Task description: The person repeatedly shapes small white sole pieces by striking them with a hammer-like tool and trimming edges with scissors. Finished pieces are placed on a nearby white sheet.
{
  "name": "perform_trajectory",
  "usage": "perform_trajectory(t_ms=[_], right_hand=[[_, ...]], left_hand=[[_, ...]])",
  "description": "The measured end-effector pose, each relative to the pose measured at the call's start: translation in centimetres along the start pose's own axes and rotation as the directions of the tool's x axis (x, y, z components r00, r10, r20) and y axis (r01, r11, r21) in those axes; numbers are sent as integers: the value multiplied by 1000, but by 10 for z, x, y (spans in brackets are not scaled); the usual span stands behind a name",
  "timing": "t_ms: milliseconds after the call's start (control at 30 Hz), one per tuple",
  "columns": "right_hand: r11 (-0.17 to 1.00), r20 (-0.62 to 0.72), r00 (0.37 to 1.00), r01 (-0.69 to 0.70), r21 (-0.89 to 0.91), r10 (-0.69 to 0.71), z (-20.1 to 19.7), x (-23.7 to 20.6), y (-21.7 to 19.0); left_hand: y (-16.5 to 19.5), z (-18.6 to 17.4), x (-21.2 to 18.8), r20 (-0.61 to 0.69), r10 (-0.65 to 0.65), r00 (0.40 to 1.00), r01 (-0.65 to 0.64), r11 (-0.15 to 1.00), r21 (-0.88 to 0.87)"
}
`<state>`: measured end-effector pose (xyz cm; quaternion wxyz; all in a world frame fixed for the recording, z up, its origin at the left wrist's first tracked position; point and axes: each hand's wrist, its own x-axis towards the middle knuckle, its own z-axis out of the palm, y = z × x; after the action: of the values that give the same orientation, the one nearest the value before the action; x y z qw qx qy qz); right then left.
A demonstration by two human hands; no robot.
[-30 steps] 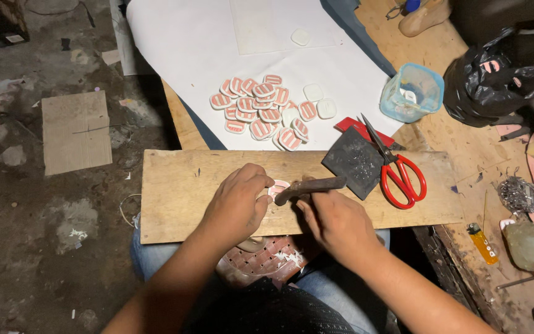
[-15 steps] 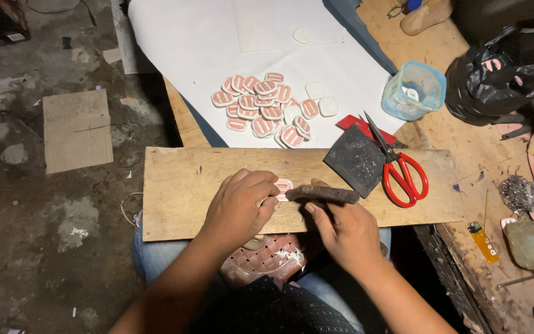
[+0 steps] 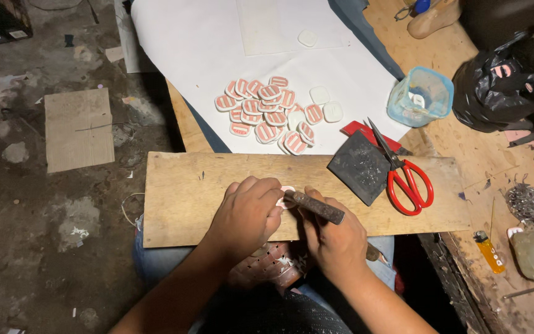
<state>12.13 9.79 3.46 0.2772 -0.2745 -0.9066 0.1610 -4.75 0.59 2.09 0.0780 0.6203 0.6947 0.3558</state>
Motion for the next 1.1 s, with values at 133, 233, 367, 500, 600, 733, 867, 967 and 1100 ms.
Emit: perform_trajectory(t_ms=[133, 233, 367, 500, 600, 733, 867, 967, 1100], right_hand=[[1000, -22, 1000, 23, 2, -23, 5, 1, -1], [999, -78, 996, 52, 12, -51, 6, 5, -1], [993, -52, 998, 28, 113, -22, 0, 8, -1], [997, 53, 998, -20, 79, 16, -4, 5, -6], [1000, 38, 999, 18, 4, -18, 1, 6, -10], [999, 25, 998, 50, 6, -50, 4, 13, -5], [999, -21, 999, -27, 48, 28, -4, 17, 10], [995, -46, 999, -1, 99, 6, -5, 12, 16], [993, -2, 999, -36, 109, 37, -3, 5, 21]], left_hand=[[-3, 1, 0, -20, -4, 1000, 3, 999, -49], [-5, 0, 0, -8, -68, 998, 67, 991, -115], [-6, -1, 2, 84, -188, 979, 200, 964, -177], [-6, 0, 1, 68, -190, 979, 200, 961, -189], [-7, 2, 1, 84, -198, 977, 210, 963, -167], [-10, 4, 3, 0, -145, 989, 142, 967, -213], [-9, 5, 0, -16, -152, 988, 146, 967, -207], [-7, 5, 2, -16, -160, 987, 154, 968, -198], [-1, 2, 2, -13, -146, 989, 143, 983, -117]])
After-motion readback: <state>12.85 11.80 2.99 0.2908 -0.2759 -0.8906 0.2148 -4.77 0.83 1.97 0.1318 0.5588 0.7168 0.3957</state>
